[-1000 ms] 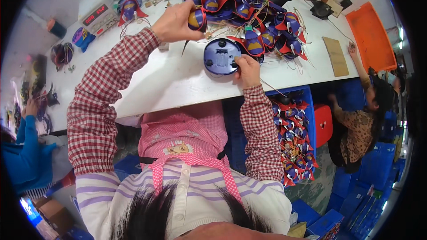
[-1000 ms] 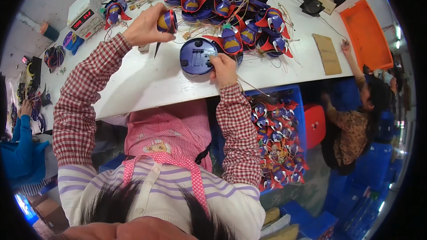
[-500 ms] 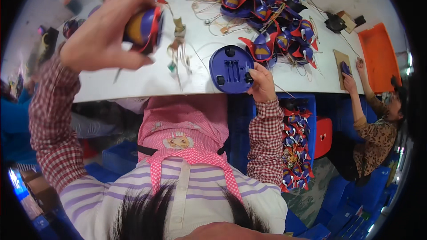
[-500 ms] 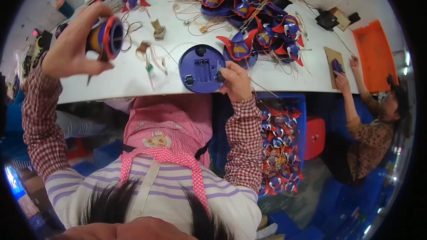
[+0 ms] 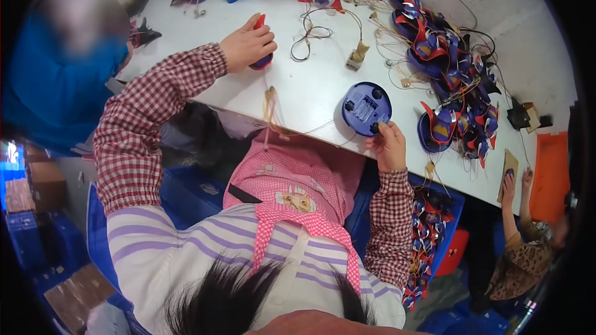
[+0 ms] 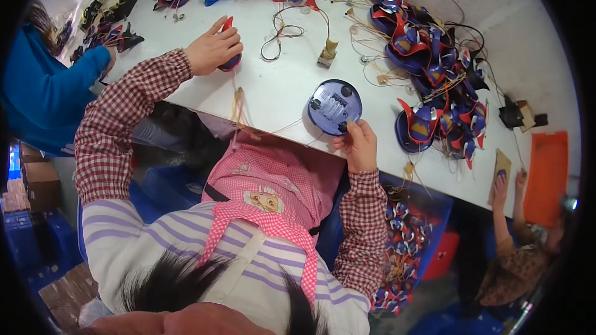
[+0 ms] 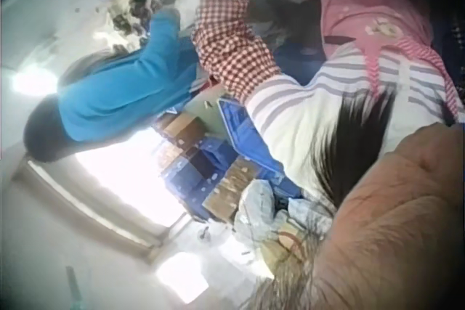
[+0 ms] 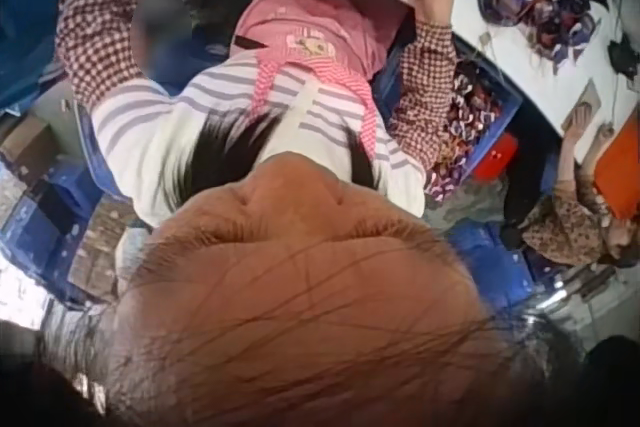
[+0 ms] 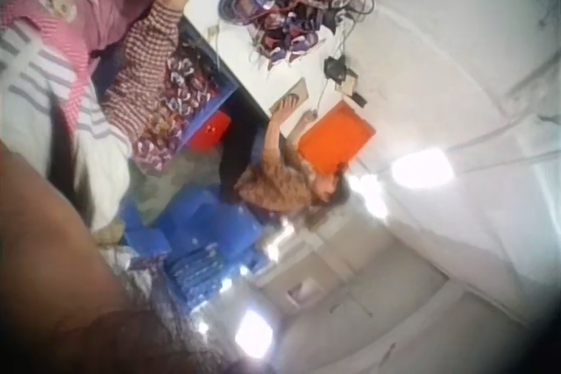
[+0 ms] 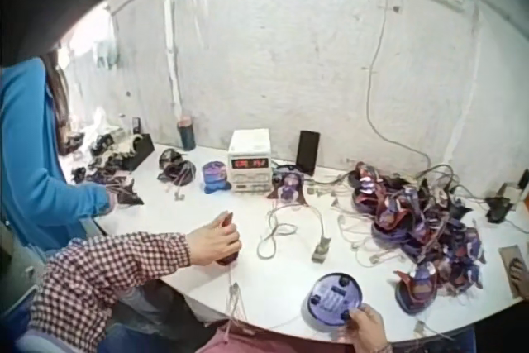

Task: The recorder is assembling small electronic components or toys at an industrial workbench.

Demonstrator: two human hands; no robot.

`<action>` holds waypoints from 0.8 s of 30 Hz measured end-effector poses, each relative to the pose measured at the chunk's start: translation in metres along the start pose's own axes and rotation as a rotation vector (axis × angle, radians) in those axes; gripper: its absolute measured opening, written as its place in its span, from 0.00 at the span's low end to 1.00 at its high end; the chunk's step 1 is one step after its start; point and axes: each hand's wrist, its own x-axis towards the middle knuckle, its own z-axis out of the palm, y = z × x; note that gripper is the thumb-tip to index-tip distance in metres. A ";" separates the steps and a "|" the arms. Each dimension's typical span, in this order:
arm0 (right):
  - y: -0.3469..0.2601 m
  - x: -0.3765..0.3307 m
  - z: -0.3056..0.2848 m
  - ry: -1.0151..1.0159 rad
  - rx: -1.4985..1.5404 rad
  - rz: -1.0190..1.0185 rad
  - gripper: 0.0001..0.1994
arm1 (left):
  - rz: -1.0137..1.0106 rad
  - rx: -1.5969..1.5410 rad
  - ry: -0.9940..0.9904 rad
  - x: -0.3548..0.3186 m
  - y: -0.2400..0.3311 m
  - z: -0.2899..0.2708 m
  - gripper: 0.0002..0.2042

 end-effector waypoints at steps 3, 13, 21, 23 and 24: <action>0.001 0.008 0.011 0.045 -0.084 -0.003 0.11 | 0.045 0.016 0.049 -0.003 -0.008 0.024 0.17; -0.061 0.039 0.040 0.141 -1.064 0.324 0.21 | 0.055 -0.026 0.145 -0.004 -0.014 0.019 0.18; -0.043 0.146 0.074 0.090 -1.375 -0.573 0.23 | -0.418 -0.951 0.263 0.061 0.085 0.004 0.16; -0.050 0.142 0.081 0.091 -1.234 -0.529 0.22 | -0.514 -0.976 0.210 0.091 0.101 0.009 0.18; -0.057 0.141 0.084 0.095 -1.091 -0.487 0.22 | -0.520 -0.977 0.214 0.105 0.106 0.009 0.18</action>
